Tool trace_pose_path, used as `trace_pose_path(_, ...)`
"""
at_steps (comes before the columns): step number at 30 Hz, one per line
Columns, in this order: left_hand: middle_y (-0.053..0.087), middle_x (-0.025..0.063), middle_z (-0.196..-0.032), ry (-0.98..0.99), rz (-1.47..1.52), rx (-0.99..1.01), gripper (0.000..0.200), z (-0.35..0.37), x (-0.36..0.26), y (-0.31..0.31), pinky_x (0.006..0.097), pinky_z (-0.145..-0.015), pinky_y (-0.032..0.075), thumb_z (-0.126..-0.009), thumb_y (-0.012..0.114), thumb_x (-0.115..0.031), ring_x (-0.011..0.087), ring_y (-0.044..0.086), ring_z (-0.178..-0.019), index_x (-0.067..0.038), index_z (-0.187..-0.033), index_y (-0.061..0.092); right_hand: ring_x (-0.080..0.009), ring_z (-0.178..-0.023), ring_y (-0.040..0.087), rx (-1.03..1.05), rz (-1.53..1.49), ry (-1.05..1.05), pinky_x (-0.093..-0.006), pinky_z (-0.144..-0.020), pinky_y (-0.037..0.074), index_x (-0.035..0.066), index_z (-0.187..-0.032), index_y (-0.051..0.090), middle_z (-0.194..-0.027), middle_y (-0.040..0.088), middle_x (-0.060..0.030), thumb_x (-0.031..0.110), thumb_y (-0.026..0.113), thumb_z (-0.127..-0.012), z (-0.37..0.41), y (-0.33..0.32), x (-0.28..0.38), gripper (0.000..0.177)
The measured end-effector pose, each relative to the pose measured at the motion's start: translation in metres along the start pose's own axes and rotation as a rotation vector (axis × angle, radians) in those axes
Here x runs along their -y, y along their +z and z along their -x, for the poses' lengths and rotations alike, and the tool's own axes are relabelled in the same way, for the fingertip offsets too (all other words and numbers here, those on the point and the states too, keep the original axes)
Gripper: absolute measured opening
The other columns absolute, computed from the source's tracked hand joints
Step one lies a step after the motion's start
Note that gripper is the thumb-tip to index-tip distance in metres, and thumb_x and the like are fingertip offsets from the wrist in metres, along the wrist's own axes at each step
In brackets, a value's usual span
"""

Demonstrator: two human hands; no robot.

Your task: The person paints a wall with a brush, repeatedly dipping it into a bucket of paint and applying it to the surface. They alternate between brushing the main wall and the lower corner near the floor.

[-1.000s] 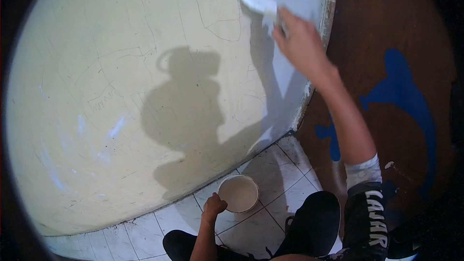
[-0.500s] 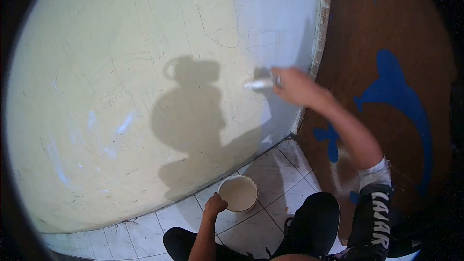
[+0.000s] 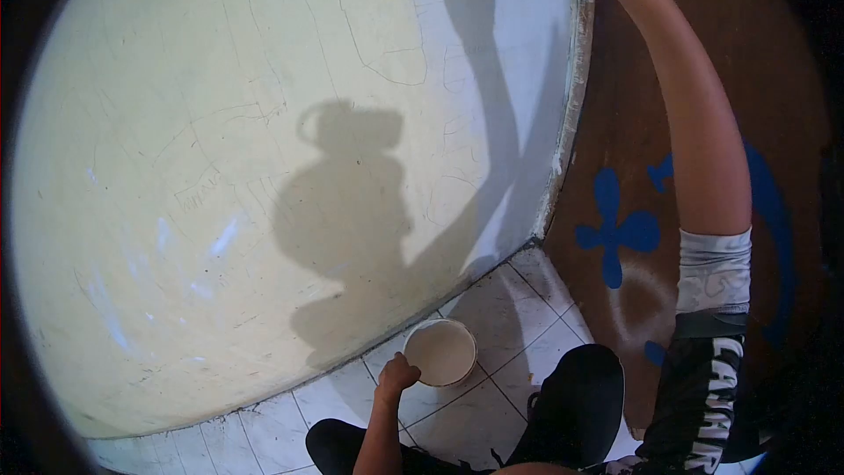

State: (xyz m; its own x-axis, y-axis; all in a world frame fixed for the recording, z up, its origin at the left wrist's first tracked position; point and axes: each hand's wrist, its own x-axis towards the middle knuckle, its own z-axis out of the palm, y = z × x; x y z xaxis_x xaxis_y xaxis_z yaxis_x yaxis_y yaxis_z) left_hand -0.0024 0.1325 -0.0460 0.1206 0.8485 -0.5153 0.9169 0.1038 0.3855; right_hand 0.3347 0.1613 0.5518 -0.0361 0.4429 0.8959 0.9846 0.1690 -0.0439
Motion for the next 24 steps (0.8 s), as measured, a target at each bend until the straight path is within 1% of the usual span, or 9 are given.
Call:
trace_pose_path(1, 0.061, 0.0311, -0.115, 0.010, -0.010, 0.002, 0.054, 0.000, 0.001, 0.000, 0.0453, -0.096, 0.047, -0.075, 0.058, -0.023, 0.0428, 0.058, -0.112, 0.007, -0.119, 0.050, -0.0364, -0.090, 0.066, -0.138, -0.018, -0.062, -0.0437, -0.080, 0.050, -0.001, -0.097, 0.061, -0.090, 0.066, -0.0263, 0.015, 0.063, -0.084, 0.001, -0.001, -0.002, 0.022)
trace_pose_path(3, 0.061, 0.0309, -0.115, 0.019, -0.017, 0.010, 0.054, -0.001, 0.000, 0.002, 0.0455, -0.096, 0.047, -0.075, 0.057, -0.023, 0.0430, 0.059, -0.111, 0.007, -0.119, 0.050, -0.0365, -0.091, 0.065, -0.136, 0.000, -0.018, -0.0426, -0.079, 0.050, -0.002, -0.097, 0.061, -0.093, 0.065, -0.0263, 0.014, 0.061, -0.084, 0.000, 0.020, -0.009, 0.021)
trace_pose_path(5, 0.061, 0.0311, -0.114, 0.011, -0.020, -0.004, 0.053, -0.001, 0.000, 0.001, 0.0456, -0.095, 0.047, -0.075, 0.057, -0.023, 0.0433, 0.059, -0.110, 0.007, -0.118, 0.051, -0.0364, -0.090, 0.065, 0.099, -0.116, 0.158, -0.0413, -0.077, 0.051, -0.004, -0.097, 0.060, -0.093, 0.065, -0.0266, 0.013, 0.060, -0.085, 0.019, 0.050, -0.013, 0.021)
trace_pose_path(7, 0.061, 0.0313, -0.114, 0.012, -0.021, -0.004, 0.052, -0.001, -0.001, 0.001, 0.0457, -0.095, 0.047, -0.076, 0.057, -0.023, 0.0435, 0.059, -0.110, 0.007, -0.118, 0.051, -0.0437, -0.078, 0.063, -0.072, -0.100, -0.090, -0.0454, -0.067, 0.051, -0.002, -0.107, 0.055, -0.079, 0.062, -0.0259, 0.015, 0.065, -0.084, 0.063, 0.105, -0.036, 0.030)
trace_pose_path(9, 0.061, 0.0315, -0.113, 0.015, -0.012, -0.011, 0.052, -0.001, -0.004, 0.001, 0.0457, -0.095, 0.047, -0.076, 0.056, -0.023, 0.0437, 0.060, -0.109, 0.007, -0.118, 0.051, -0.0446, -0.081, 0.062, 0.065, -0.161, -0.024, -0.0520, -0.071, 0.049, -0.001, -0.103, 0.052, -0.083, 0.064, -0.0253, 0.015, 0.062, -0.084, 0.101, 0.109, -0.028, 0.027)
trace_pose_path(15, 0.060, 0.0330, -0.113, -0.037, 0.060, -0.032, 0.050, -0.001, -0.003, 0.005, 0.0474, -0.097, 0.046, -0.076, 0.055, -0.023, 0.0458, 0.058, -0.110, 0.011, -0.112, 0.053, -0.0441, -0.080, 0.063, 0.282, -0.173, 0.015, -0.0510, -0.071, 0.049, -0.001, -0.101, 0.051, -0.078, 0.062, -0.0266, 0.013, 0.061, -0.085, 0.178, 0.117, -0.031, 0.024)
trace_pose_path(17, 0.061, 0.0331, -0.111, -0.049, 0.058, -0.056, 0.051, 0.000, -0.002, 0.008, 0.0469, -0.095, 0.047, -0.074, 0.056, -0.024, 0.0459, 0.059, -0.108, 0.012, -0.110, 0.054, -0.0445, -0.081, 0.063, 0.516, -0.200, 0.055, -0.0509, -0.072, 0.049, -0.003, -0.103, 0.051, -0.081, 0.063, -0.0266, 0.012, 0.062, -0.084, 0.194, 0.109, -0.031, 0.026)
trace_pose_path(21, 0.059, 0.0369, -0.110, -0.034, 0.166, -0.019, 0.052, -0.029, 0.019, 0.023, 0.0468, -0.096, 0.046, -0.072, 0.059, -0.022, 0.0461, 0.058, -0.110, 0.014, -0.110, 0.054, -0.0450, -0.083, 0.062, 0.624, -0.248, 0.135, -0.0490, -0.073, 0.048, -0.003, -0.105, 0.053, -0.084, 0.062, -0.0278, 0.011, 0.063, -0.082, 0.233, 0.115, -0.028, 0.028)
trace_pose_path(24, 0.061, 0.0350, -0.108, -0.042, 0.252, -0.101, 0.051, -0.025, 0.023, 0.032, 0.0474, -0.095, 0.047, -0.072, 0.062, -0.025, 0.0470, 0.059, -0.106, 0.011, -0.108, 0.055, -0.0444, -0.084, 0.062, 0.850, -0.312, 0.092, -0.0487, -0.077, 0.048, -0.003, -0.107, 0.055, -0.083, 0.063, -0.0269, 0.011, 0.062, -0.081, 0.258, 0.114, -0.010, 0.030)
